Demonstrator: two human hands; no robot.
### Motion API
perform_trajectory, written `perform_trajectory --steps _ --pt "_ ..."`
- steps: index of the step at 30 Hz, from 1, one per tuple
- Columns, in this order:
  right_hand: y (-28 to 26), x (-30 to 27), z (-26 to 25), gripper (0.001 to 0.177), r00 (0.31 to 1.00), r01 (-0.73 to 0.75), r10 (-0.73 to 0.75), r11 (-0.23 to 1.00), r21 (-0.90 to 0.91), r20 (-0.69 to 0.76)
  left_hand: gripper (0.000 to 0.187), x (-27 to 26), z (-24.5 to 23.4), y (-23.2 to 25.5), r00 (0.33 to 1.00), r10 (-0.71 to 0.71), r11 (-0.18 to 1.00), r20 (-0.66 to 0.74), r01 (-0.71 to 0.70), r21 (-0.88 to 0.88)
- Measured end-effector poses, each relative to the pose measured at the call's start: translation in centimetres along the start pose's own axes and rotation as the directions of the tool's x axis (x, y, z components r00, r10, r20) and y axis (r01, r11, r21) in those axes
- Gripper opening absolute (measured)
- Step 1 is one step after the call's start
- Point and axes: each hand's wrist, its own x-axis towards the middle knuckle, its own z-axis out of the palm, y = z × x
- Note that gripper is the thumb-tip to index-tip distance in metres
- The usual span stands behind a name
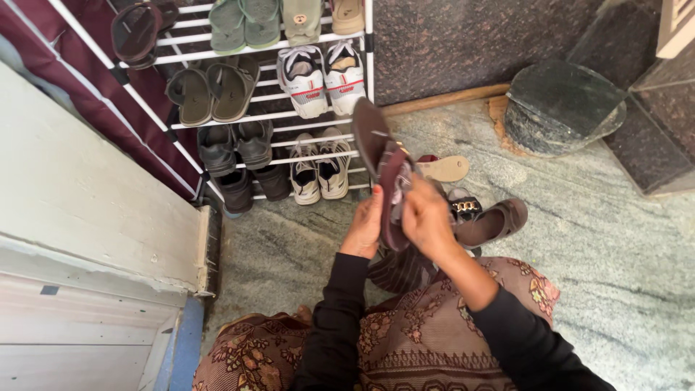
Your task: The person cleans various sandals and flip-flops with a cloth, wiping the tops and soles of multiple pairs taken from a rack and the floor.
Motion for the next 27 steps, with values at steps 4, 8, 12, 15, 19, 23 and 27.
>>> perform_trajectory --steps 4,8,12,15,19,23,27 --pt "0.6 -1.8 1.0 0.014 0.862 -0.16 0.162 0.986 -0.045 0.481 0.057 0.4 -3.0 0.7 0.987 0.159 0.964 0.039 -0.163 0.208" --pt "3.3 -2.6 1.9 0.044 0.887 -0.176 0.066 0.964 0.201 0.457 0.061 -0.1 -3.7 1.6 0.971 0.163 0.912 0.173 -0.215 0.349" --pt "7.1 -2.0 2.5 0.024 0.879 -0.14 0.11 0.99 0.031 0.463 0.059 -1.0 -1.6 2.1 0.967 0.123 0.76 0.225 -0.237 0.605" --pt "7.1 -2.4 2.3 0.024 0.93 -0.046 0.073 0.996 -0.083 0.36 0.061 -1.6 -0.4 2.1 0.959 0.151 0.774 0.24 -0.265 0.574" --pt "6.0 -1.6 2.3 0.031 0.926 -0.133 0.2 0.966 -0.222 0.319 0.06 -1.6 -0.6 1.5 0.96 0.155 0.761 0.234 -0.267 0.592" --pt "4.5 -0.9 1.9 0.03 0.96 -0.137 0.145 0.989 -0.05 0.238 0.061 -1.1 -1.4 0.1 0.981 0.107 0.765 0.164 -0.186 0.617" --pt "1.0 -1.2 1.1 0.033 0.969 -0.032 0.025 0.999 0.025 0.247 0.056 -0.4 -2.4 0.6 0.965 0.254 0.93 0.066 -0.263 0.257"
